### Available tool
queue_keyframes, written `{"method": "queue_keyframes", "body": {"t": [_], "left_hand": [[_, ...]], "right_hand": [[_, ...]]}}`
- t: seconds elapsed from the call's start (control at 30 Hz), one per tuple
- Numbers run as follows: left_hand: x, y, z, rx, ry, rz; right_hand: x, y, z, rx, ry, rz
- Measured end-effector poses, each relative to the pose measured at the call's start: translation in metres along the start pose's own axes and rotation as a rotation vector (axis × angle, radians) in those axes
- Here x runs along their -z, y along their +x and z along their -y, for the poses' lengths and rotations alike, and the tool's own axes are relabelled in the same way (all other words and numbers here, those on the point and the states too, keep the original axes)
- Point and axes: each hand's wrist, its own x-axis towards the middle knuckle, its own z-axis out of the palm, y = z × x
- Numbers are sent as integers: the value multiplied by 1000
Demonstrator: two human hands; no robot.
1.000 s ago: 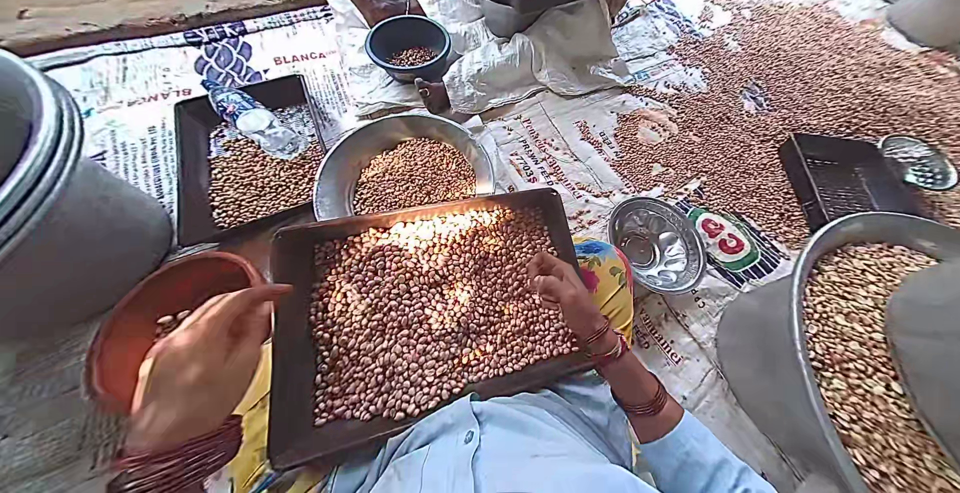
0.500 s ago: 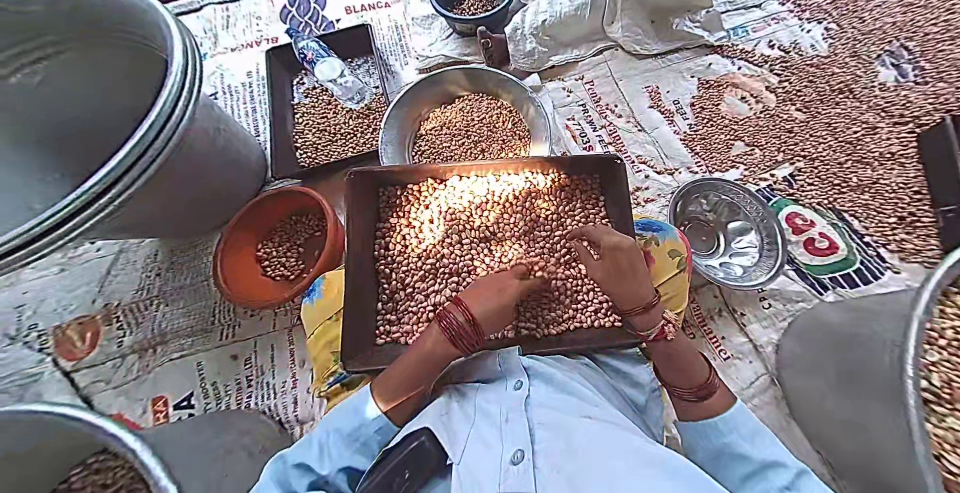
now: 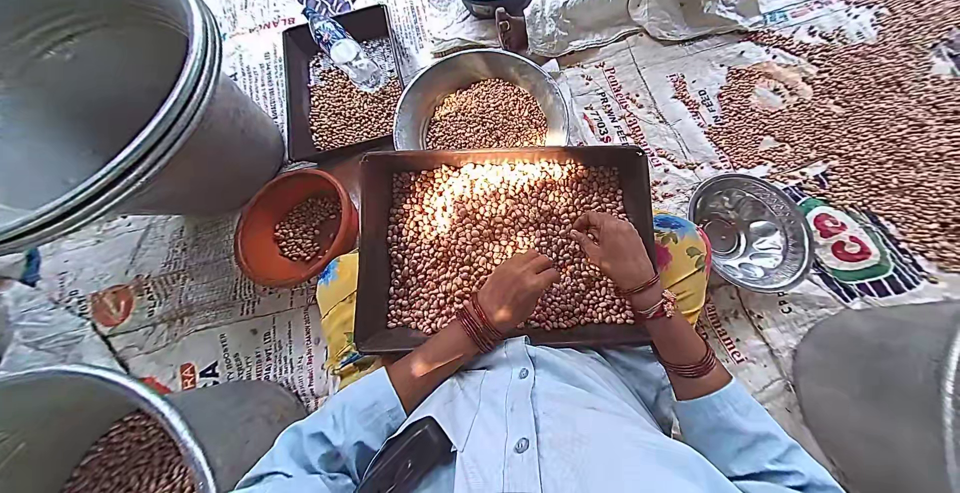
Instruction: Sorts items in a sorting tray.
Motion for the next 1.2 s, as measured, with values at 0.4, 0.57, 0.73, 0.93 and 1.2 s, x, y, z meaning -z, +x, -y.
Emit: {"method": "queue_keyframes", "body": {"t": [0.4,0.57,0.73,0.93,1.2], "left_hand": [[-16,15,3,-49,-58,123],[12,31,7,344,-372,119],[-8,43,-16,213,-265,387],[-27,47,-27,144,-91,392],[-16,44,-17,240,-255,484]], "right_hand": [[18,-44,-16,66,-49,-147],[-4,-39,-10,40,-238,-144],[-4,-32,-8,42,-248,-65],[23,-33,-14,-10,24,71],[36,-39,-42,-35,651,-164]]}}
